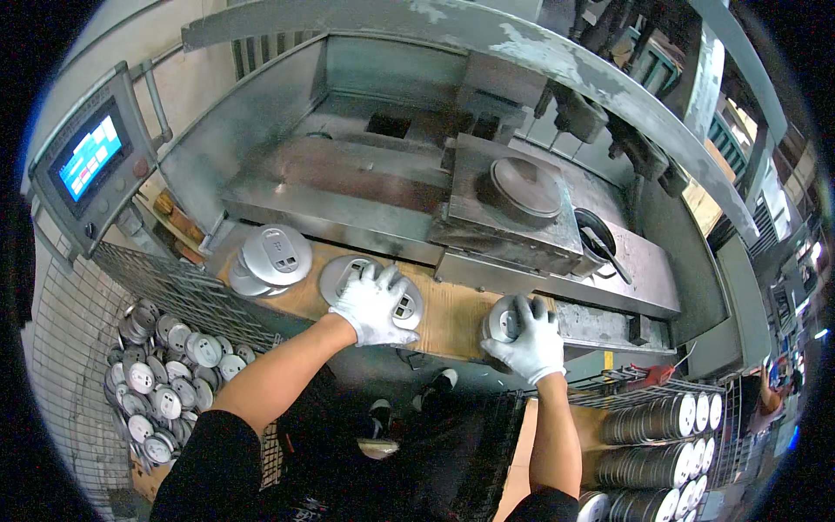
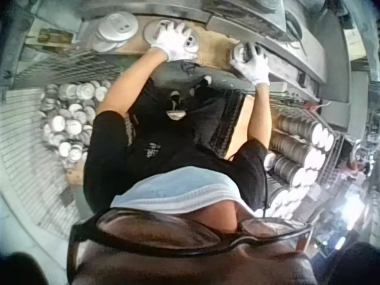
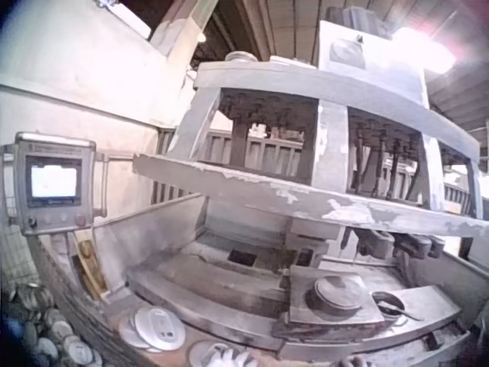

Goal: The person operates an industrial metal press machine to stamp circular metal plates, wearing gloves for protection.

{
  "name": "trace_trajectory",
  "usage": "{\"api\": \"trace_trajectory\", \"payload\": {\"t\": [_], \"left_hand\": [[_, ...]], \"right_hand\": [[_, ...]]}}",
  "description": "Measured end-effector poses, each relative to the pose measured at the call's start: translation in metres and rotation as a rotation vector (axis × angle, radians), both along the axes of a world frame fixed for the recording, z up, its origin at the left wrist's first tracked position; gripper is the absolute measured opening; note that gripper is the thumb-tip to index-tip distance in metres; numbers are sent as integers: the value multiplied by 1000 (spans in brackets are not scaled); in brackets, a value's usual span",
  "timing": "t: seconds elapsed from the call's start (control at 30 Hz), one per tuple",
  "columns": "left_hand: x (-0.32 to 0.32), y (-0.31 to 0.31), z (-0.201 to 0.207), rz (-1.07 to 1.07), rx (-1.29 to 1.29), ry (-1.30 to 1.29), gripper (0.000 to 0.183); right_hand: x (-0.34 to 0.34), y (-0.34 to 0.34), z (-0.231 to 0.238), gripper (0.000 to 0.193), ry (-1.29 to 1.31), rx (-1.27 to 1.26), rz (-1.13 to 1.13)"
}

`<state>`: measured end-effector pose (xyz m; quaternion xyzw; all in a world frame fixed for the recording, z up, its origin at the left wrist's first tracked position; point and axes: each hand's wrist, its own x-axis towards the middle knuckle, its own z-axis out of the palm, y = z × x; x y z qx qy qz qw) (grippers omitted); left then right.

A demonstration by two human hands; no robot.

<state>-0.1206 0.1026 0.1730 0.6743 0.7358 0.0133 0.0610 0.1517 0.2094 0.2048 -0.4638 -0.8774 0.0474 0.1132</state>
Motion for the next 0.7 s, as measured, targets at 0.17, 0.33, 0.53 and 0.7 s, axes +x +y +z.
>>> {"api": "trace_trajectory", "payload": {"t": [0.17, 0.33, 0.53, 0.7], "left_hand": [[-1, -3, 3, 19, -18, 29, 107], [-2, 0, 11, 38, -39, 2, 103], [10, 24, 83, -114, 688, -208, 98], [56, 118, 165, 38, 311, -306, 90]], "right_hand": [[-11, 3, 0, 99, -120, -203, -51], [36, 15, 0, 86, 156, 11, -17], [145, 48, 1, 40, 315, 309, -348], [169, 65, -10, 32, 278, 155, -496]]}}
